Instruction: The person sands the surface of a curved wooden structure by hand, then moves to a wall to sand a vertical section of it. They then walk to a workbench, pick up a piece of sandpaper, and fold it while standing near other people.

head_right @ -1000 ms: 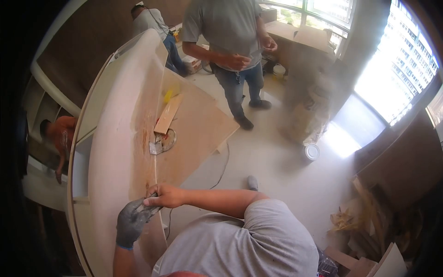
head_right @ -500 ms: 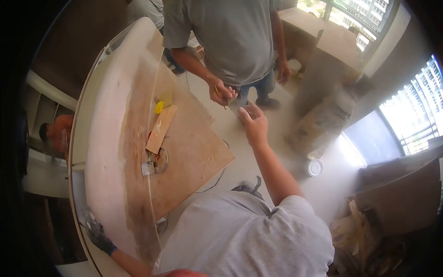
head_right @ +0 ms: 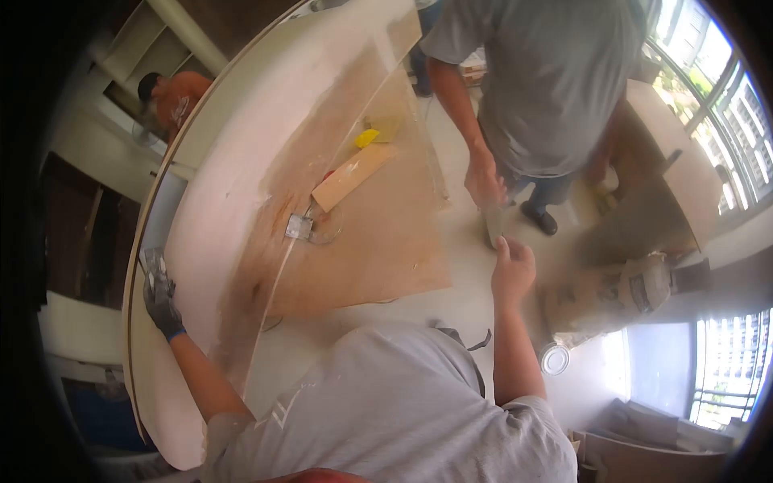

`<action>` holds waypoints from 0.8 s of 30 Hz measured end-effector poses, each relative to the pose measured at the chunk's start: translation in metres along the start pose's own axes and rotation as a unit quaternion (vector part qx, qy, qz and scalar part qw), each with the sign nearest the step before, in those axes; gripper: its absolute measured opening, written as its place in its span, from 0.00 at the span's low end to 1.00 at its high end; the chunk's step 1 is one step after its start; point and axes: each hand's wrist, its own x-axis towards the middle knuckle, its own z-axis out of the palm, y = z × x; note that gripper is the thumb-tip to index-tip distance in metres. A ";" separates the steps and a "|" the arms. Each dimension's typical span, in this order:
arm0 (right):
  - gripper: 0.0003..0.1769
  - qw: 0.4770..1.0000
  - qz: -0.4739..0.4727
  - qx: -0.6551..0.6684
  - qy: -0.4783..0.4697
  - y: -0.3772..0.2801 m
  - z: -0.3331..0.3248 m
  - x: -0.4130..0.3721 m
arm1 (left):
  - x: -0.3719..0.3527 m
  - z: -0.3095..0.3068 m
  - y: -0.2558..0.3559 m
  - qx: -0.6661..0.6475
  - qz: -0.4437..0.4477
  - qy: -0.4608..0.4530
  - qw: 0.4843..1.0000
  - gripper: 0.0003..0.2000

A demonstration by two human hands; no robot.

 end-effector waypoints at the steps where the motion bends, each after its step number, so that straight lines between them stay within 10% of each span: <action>1: 0.11 1.000 0.013 -0.013 -0.011 0.004 -0.003 0.001 | 0.000 0.001 0.002 -0.001 0.001 -0.009 1.000 0.22; 10: 0.13 0.960 -0.130 -0.244 -0.043 0.006 -0.016 0.004 | -0.103 0.007 0.021 0.052 -0.071 -0.011 0.996 0.21; 18: 0.16 0.883 -0.370 -0.268 -0.103 -0.044 0.034 -0.001 | -0.216 -0.125 0.012 0.288 0.032 0.191 0.938 0.12; 21: 0.14 0.864 -0.418 -0.190 -0.204 -0.074 0.104 -0.033 | -0.218 -0.211 0.020 0.416 0.127 0.343 0.833 0.16; 24: 0.13 0.838 -0.430 -0.107 -0.317 -0.112 0.190 -0.103 | -0.203 -0.261 0.034 0.601 -0.042 0.394 0.694 0.24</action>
